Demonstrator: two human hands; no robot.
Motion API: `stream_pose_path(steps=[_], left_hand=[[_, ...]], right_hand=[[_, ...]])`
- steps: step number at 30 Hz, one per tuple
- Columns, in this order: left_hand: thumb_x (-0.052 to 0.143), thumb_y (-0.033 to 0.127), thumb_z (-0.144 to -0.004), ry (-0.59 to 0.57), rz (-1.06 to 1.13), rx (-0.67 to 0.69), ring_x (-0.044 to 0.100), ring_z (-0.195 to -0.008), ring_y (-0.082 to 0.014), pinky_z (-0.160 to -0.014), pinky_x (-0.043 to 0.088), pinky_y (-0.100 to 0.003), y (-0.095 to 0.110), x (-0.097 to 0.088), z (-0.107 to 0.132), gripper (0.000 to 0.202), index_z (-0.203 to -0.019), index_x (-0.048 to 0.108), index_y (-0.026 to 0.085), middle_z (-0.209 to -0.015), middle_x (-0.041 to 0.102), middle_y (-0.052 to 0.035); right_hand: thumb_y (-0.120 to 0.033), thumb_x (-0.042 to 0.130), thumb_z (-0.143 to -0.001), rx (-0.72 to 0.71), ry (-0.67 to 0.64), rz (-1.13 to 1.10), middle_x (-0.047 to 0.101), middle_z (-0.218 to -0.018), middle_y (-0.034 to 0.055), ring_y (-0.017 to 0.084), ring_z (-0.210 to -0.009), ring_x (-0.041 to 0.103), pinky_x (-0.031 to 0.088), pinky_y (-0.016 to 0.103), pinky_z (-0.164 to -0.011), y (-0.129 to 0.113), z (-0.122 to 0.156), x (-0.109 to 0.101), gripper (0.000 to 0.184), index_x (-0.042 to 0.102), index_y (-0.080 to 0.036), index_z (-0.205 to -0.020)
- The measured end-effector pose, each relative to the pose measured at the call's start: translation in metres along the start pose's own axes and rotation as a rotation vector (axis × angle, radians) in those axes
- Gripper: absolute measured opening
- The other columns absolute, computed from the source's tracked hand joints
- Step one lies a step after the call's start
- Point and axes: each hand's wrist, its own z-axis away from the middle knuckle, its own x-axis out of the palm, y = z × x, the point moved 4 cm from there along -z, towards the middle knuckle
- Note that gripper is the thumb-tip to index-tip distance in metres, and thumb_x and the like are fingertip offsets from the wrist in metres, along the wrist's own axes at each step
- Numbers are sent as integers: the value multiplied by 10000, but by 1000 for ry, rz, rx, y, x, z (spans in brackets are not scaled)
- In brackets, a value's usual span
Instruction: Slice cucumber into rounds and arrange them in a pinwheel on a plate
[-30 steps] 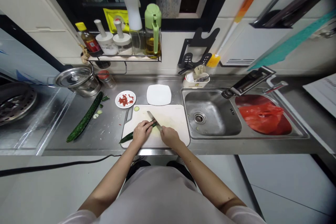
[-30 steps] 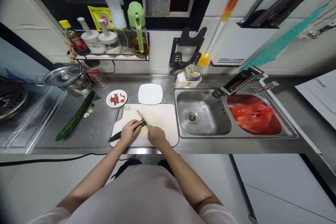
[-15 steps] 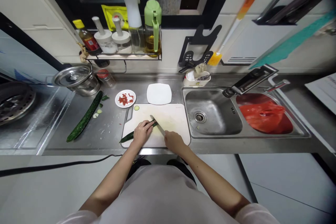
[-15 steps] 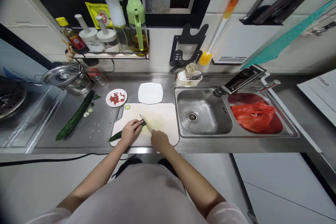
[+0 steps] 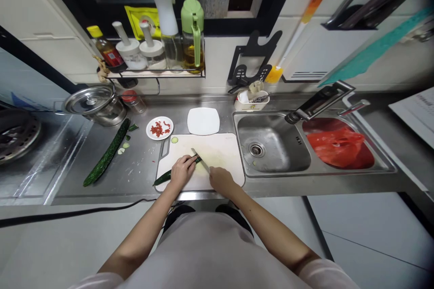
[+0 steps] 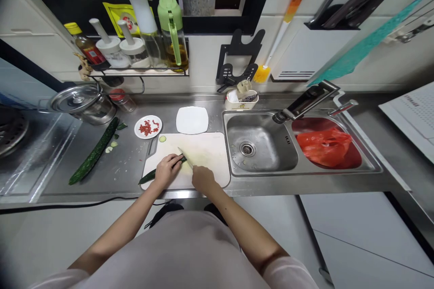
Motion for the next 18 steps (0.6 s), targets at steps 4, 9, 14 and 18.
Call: stream_pose_path(steps=[4, 9, 14, 18], left_hand=[[501, 305, -914, 7, 6, 5, 599, -946, -168, -831, 493, -278, 0, 1, 1, 312, -1185, 655, 289, -1064, 647, -41], [506, 307, -915, 7, 9, 1, 599, -952, -173, -829, 493, -285, 0, 1, 1, 309, -1187, 653, 295, -1063, 643, -45], [506, 296, -914, 1, 0, 9, 599, -933, -168, -825, 493, -285, 1, -1, 1, 307, -1182, 656, 288, -1061, 647, -42], [510, 297, -911, 3, 5, 11, 599, -929, -165, -825, 491, -279, 2, -2, 1, 304, -1179, 654, 285, -1072, 648, -39]], right_hand=[[-133, 358, -896, -11, 36, -12, 678, -991, 165, 244, -965, 649, 478, 326, -799, -4, -11, 2, 298, 601, -120, -1068], [-138, 355, -902, -21, 20, -33, 680, -984, 155, 230, -936, 652, 480, 312, -785, -10, -21, 0, 306, 596, -124, -1089], [-134, 353, -911, -7, 28, -8, 679, -983, 156, 233, -958, 652, 476, 318, -793, -6, -11, 2, 292, 595, -132, -1075], [-140, 368, -912, 20, -28, 9, 676, -999, 171, 251, -982, 650, 476, 329, -791, 1, 4, 4, 288, 588, -124, -1099]])
